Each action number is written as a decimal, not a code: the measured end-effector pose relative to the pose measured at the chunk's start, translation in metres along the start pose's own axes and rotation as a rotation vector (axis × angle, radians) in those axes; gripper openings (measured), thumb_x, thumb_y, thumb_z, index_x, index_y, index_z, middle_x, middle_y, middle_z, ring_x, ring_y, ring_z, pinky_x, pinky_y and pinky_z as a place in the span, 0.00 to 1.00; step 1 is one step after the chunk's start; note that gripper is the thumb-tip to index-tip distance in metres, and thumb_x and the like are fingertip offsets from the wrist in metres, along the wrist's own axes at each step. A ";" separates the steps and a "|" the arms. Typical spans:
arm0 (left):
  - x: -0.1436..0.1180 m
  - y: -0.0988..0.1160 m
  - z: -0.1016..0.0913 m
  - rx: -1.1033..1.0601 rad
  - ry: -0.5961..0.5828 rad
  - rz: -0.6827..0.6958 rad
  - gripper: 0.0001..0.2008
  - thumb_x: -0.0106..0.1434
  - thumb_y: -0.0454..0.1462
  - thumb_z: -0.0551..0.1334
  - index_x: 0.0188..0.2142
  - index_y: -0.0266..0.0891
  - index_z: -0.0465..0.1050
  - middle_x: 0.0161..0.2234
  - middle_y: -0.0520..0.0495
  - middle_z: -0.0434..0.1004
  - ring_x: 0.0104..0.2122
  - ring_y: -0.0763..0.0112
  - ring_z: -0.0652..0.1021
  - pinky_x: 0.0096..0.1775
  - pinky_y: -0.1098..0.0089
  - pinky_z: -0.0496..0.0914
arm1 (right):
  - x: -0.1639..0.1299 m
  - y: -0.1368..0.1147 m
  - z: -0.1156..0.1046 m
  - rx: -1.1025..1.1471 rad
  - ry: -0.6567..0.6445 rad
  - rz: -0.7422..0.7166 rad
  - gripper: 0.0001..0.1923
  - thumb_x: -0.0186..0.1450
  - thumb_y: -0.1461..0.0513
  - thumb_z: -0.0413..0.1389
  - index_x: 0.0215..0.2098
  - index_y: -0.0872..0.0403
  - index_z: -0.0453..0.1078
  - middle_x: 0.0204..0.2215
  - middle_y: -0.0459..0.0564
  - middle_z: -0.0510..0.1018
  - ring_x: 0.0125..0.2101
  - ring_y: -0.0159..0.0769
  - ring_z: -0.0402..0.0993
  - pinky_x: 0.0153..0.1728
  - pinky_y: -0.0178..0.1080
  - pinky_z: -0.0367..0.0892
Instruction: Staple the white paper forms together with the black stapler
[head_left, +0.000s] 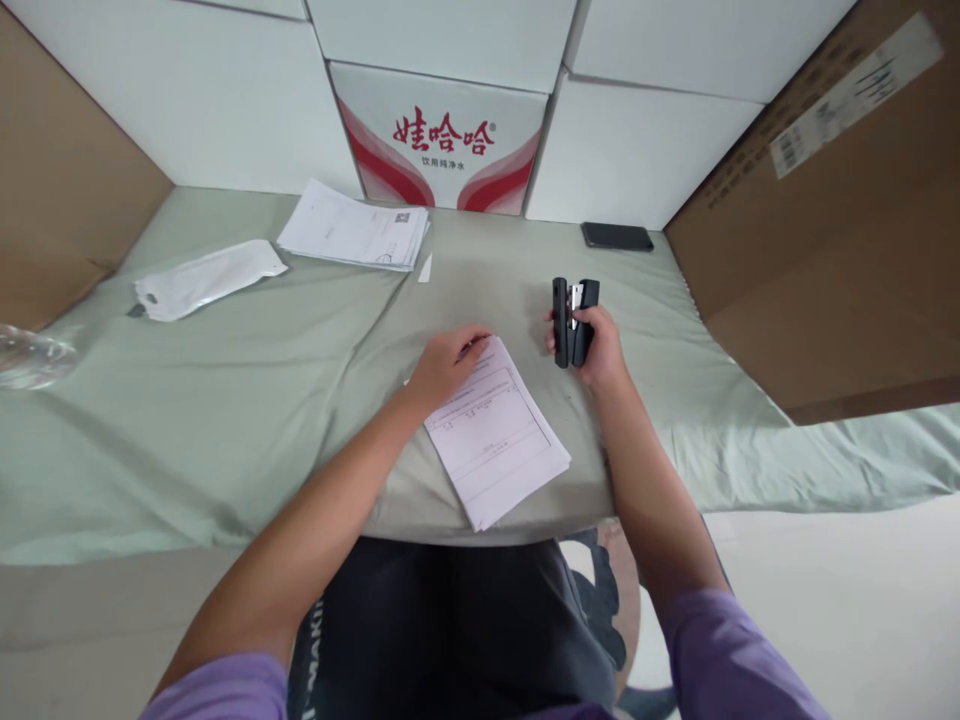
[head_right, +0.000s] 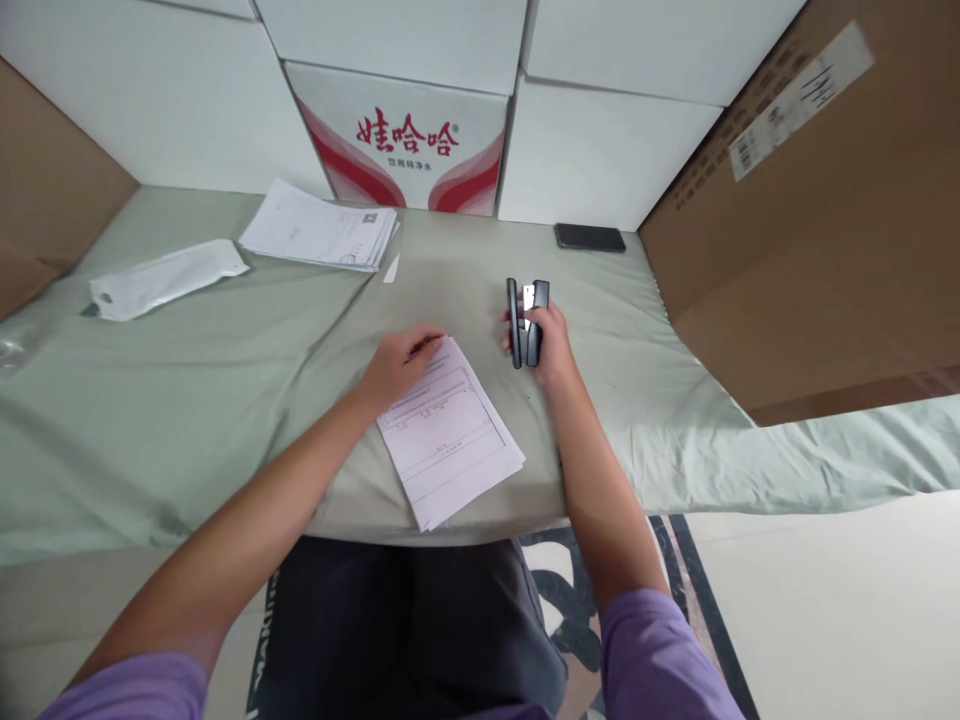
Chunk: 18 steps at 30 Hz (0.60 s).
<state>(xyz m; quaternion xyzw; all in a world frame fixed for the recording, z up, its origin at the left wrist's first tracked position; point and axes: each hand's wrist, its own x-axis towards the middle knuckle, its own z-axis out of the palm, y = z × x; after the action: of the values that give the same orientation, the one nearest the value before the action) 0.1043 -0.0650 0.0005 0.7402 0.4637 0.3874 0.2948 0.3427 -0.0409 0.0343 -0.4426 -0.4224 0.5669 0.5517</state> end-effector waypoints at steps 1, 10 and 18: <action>0.000 0.000 0.000 0.002 0.001 0.000 0.16 0.72 0.43 0.54 0.47 0.40 0.78 0.40 0.47 0.83 0.38 0.68 0.79 0.44 0.68 0.71 | -0.001 -0.001 0.001 0.023 -0.014 0.031 0.19 0.50 0.55 0.56 0.40 0.50 0.65 0.31 0.47 0.80 0.21 0.35 0.72 0.19 0.38 0.67; 0.000 -0.001 0.000 0.025 -0.018 -0.004 0.17 0.72 0.42 0.53 0.47 0.40 0.79 0.40 0.47 0.83 0.38 0.68 0.79 0.45 0.68 0.71 | -0.004 -0.001 0.002 0.080 -0.076 0.111 0.17 0.50 0.56 0.55 0.38 0.51 0.65 0.31 0.50 0.81 0.23 0.38 0.75 0.20 0.39 0.69; 0.001 -0.004 0.000 0.056 -0.033 -0.001 0.16 0.72 0.42 0.53 0.47 0.40 0.78 0.40 0.48 0.83 0.38 0.68 0.79 0.44 0.67 0.71 | -0.004 0.000 -0.001 0.136 -0.183 0.207 0.17 0.52 0.56 0.51 0.38 0.55 0.68 0.28 0.54 0.79 0.24 0.39 0.75 0.20 0.40 0.71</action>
<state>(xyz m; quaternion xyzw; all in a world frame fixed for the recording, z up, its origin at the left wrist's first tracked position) 0.1030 -0.0626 -0.0029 0.7542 0.4700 0.3617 0.2818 0.3433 -0.0447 0.0340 -0.3917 -0.3839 0.6860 0.4782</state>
